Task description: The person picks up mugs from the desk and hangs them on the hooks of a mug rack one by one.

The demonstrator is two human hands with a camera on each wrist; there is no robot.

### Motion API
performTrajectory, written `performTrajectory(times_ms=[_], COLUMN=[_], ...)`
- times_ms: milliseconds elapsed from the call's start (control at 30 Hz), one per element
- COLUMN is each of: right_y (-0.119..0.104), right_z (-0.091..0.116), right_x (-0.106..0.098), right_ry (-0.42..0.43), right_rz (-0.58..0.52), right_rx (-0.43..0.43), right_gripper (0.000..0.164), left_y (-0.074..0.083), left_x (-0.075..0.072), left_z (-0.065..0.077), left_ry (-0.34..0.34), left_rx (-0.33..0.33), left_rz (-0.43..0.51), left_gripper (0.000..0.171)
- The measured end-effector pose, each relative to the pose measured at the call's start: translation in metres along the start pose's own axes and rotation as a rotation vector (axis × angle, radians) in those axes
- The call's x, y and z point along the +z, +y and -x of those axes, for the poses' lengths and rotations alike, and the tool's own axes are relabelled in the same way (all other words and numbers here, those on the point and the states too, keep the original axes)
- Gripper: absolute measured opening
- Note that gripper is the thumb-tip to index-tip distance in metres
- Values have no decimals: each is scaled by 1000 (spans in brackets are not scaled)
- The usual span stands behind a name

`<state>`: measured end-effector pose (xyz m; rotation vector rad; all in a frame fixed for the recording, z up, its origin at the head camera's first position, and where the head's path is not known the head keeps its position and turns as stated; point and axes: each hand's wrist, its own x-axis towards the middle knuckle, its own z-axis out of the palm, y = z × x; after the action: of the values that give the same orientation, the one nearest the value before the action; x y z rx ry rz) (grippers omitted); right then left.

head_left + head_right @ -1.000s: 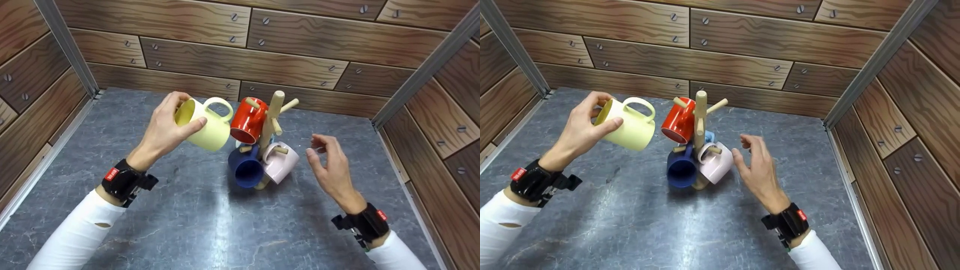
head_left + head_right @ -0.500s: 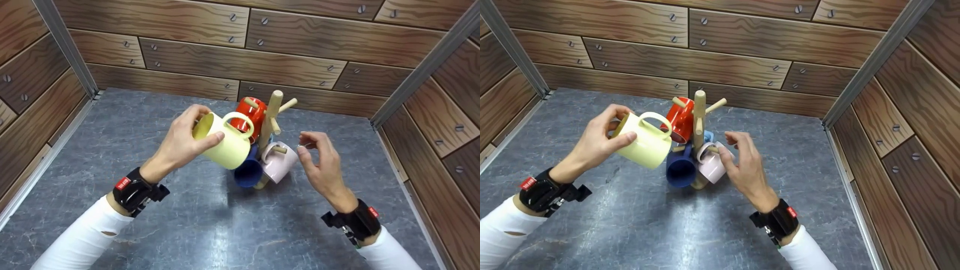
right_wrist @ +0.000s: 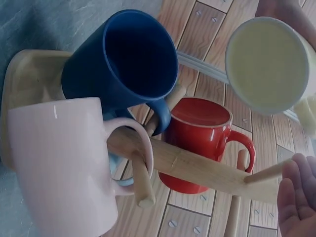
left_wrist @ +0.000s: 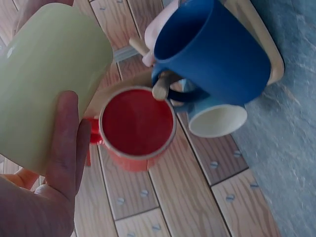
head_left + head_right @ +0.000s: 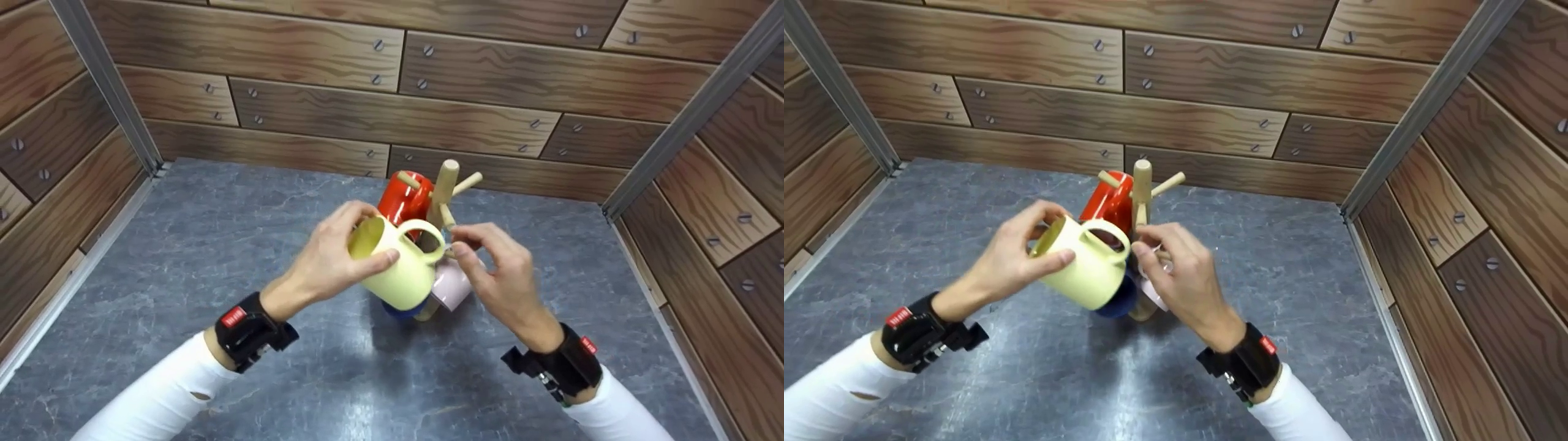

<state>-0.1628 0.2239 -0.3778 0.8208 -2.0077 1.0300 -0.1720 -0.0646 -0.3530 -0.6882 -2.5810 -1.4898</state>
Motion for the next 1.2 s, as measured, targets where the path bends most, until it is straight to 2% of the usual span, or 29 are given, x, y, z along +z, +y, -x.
performTrajectory(times_ms=[200, 433, 633, 800, 933, 1067, 1200], right_y=[1, 7, 14, 22, 25, 30, 34], right_z=[1, 5, 6, 7, 5, 3, -2], right_x=[-1, -9, -15, -12, -8, -5, -4], right_ry=[2, 25, 35, 19, 13, 0, -9], right_rz=[-11, 13, 52, 83, 86, 81, 99], right_rx=[-5, 60, 124, 159, 175, 192, 193], right_gripper=[21, 15, 14, 14, 13, 11, 11], left_y=[5, 9, 10, 7, 5, 4, 2], left_x=[14, 33, 49, 52, 51, 49, 52], left_z=[-6, -13, -16, -18, -20, -26, -29], left_ry=[1, 42, 52, 32, 23, 55, 137], left_rx=[16, 42, 45, 28, 24, 73, 196], left_rz=[-30, -25, 11, -8, -36, -154, -382], left_gripper=[70, 71, 81, 90, 89, 80, 71])
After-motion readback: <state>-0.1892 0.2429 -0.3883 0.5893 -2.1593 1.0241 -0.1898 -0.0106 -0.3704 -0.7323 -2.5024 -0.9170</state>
